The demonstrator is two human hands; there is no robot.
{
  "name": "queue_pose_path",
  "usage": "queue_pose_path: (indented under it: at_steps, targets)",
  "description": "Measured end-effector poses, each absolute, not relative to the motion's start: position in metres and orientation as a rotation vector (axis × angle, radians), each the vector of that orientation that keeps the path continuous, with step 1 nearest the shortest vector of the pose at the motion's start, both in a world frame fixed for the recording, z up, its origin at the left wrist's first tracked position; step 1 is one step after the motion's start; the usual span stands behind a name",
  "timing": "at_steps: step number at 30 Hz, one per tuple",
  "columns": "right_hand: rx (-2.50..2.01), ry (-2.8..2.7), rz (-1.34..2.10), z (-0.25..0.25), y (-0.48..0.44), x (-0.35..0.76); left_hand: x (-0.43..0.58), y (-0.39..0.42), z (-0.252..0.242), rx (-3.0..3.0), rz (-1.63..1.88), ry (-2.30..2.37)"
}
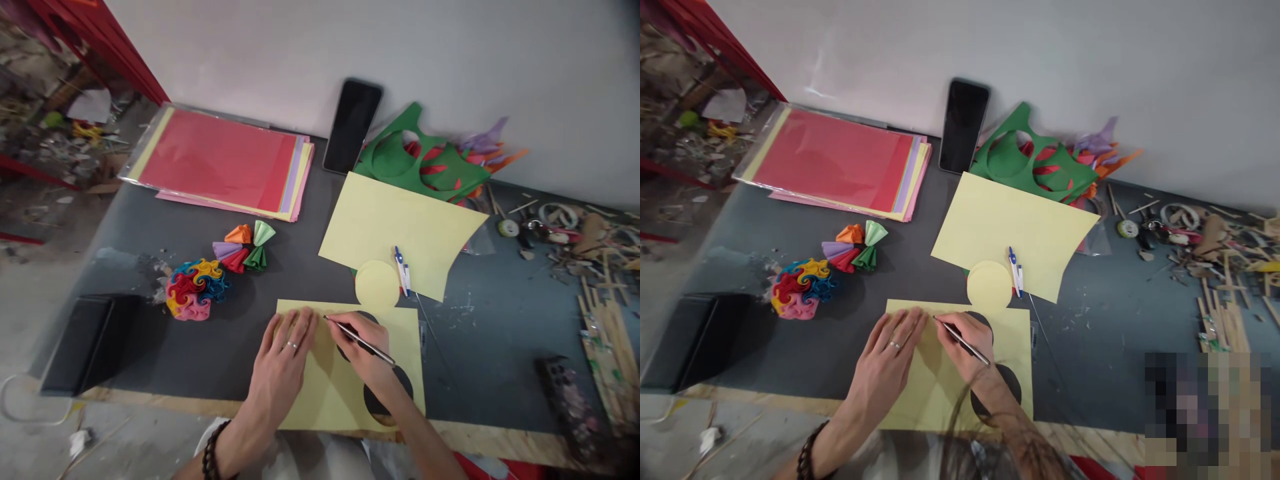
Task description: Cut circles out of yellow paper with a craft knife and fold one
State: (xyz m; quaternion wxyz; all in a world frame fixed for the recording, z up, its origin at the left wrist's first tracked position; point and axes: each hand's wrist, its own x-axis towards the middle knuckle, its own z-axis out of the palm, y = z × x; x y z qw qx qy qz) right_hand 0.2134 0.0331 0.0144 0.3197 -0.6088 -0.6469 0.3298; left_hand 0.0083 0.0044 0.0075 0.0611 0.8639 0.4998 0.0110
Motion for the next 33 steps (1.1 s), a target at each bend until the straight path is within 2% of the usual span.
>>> queue_pose_path:
  at_steps: [33]
  targets:
    - [-1.607, -1.681, 0.591, -0.001, 0.003, 0.202, 0.011, 0.004, 0.009, 2.697, 0.028, 1.506]
